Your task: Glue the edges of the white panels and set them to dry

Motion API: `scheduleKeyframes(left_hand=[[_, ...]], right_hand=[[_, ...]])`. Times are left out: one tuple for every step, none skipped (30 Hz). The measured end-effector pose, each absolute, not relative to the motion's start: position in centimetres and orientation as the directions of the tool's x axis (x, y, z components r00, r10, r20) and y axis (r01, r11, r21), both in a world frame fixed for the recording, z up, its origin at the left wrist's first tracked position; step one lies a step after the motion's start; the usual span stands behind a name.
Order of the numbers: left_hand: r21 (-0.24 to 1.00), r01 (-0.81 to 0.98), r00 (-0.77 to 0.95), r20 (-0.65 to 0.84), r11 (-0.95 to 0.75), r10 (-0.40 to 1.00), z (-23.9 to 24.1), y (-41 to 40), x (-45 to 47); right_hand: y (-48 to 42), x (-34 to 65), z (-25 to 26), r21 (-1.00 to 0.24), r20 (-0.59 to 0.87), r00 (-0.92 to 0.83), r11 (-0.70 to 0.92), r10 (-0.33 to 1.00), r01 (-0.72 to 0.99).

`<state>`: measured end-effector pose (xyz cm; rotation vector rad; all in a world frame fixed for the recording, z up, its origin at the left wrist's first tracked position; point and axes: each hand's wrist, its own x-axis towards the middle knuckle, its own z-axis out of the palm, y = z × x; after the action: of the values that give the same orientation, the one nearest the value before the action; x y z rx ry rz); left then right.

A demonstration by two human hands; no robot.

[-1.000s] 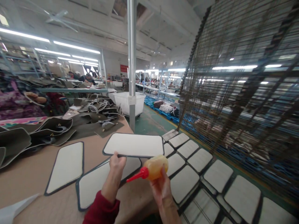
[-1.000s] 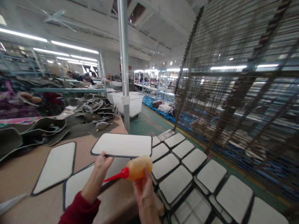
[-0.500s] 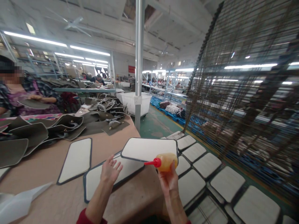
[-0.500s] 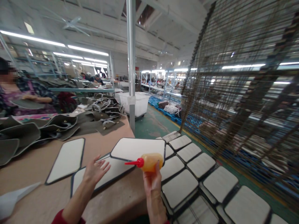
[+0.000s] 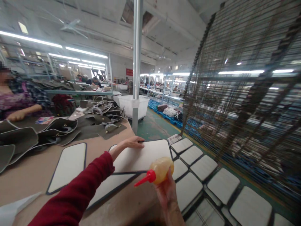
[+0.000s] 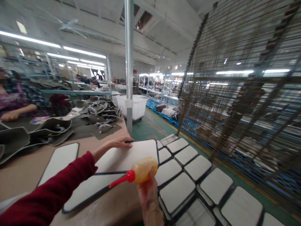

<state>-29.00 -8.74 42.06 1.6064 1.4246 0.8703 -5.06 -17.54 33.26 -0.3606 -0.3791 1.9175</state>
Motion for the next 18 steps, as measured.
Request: scheduleKeyframes(left_hand=[[0.888,0.456,0.186,-0.032,-0.057,0.982,42.1,-8.6,-29.2],[0.879,0.471,0.238,-0.047,-0.073,0.970,42.2,-8.7,-29.5],[0.870,0.486,0.283,-0.060,-0.089,0.957,42.3,-8.8,-29.8],[0.859,0.502,0.314,-0.071,-0.102,0.947,42.4,-9.1,-30.2],[0.849,0.518,0.332,-0.082,-0.109,0.940,42.5,-9.5,-30.7],[0.843,0.527,0.343,-0.094,-0.109,0.935,42.6,-9.9,-31.1],[0.844,0.528,0.348,-0.109,-0.099,0.931,42.7,-10.4,-31.6],[0.854,0.514,0.357,-0.128,-0.081,0.925,42.8,-11.0,-32.1],[0.869,0.491,0.375,-0.150,-0.059,0.915,43.0,-11.6,-32.5],[0.886,0.463,0.400,-0.173,-0.036,0.900,43.1,-12.2,-32.9],[0.900,0.436,0.424,-0.191,-0.015,0.885,43.3,-12.8,-33.2],[0.911,0.413,0.441,-0.206,0.006,0.873,43.5,-13.3,-33.4],[0.918,0.396,0.453,-0.220,0.026,0.864,43.7,-13.8,-33.6],[0.923,0.382,0.464,-0.235,0.047,0.854,44.0,-14.2,-33.6],[0.926,0.371,0.475,-0.253,0.068,0.843,44.2,-14.7,-33.6],[0.928,0.361,0.491,-0.270,0.088,0.828,44.5,-15.0,-33.6],[0.930,0.353,0.509,-0.284,0.104,0.813,44.8,-15.4,-33.5],[0.931,0.347,0.525,-0.293,0.114,0.799,45.1,-15.7,-33.5]], right_hand=[[-17.7,-4.9,33.4,-0.417,-0.081,-0.348,-0.349,0.934,-0.839],[-17.9,-4.8,33.6,-0.412,-0.088,-0.332,-0.338,0.939,-0.846],[-18.1,-4.5,33.6,-0.413,-0.095,-0.317,-0.327,0.944,-0.850],[-18.3,-4.2,33.6,-0.420,-0.103,-0.301,-0.316,0.948,-0.851],[-18.5,-3.7,33.5,-0.431,-0.111,-0.276,-0.296,0.955,-0.852],[-18.7,-3.2,33.4,-0.447,-0.115,-0.244,-0.270,0.963,-0.853],[-18.8,-2.5,33.5,-0.467,-0.114,-0.200,-0.230,0.973,-0.854],[-18.7,-1.7,33.7,-0.494,-0.104,-0.148,-0.180,0.984,-0.851],[-18.6,-0.9,34.1,-0.523,-0.085,-0.089,-0.120,0.992,-0.844],[-18.2,0.0,34.7,-0.555,-0.056,-0.022,-0.050,0.998,-0.831],[-17.7,0.8,35.5,-0.588,-0.022,0.029,0.011,0.999,-0.809],[-17.1,1.4,36.5,-0.617,0.009,0.080,0.069,0.997,-0.784],[-16.4,2.0,37.5,-0.636,0.049,0.129,0.131,0.990,-0.760],[-15.7,2.5,38.5,-0.649,0.089,0.170,0.186,0.981,-0.737],[-15.0,2.9,39.5,-0.659,0.123,0.203,0.233,0.971,-0.715],[-14.4,3.2,40.3,-0.667,0.156,0.222,0.269,0.962,-0.695],[-13.9,3.5,41.0,-0.675,0.188,0.231,0.297,0.954,-0.676],[-13.6,3.6,41.6,-0.683,0.220,0.231,0.319,0.948,-0.657]])
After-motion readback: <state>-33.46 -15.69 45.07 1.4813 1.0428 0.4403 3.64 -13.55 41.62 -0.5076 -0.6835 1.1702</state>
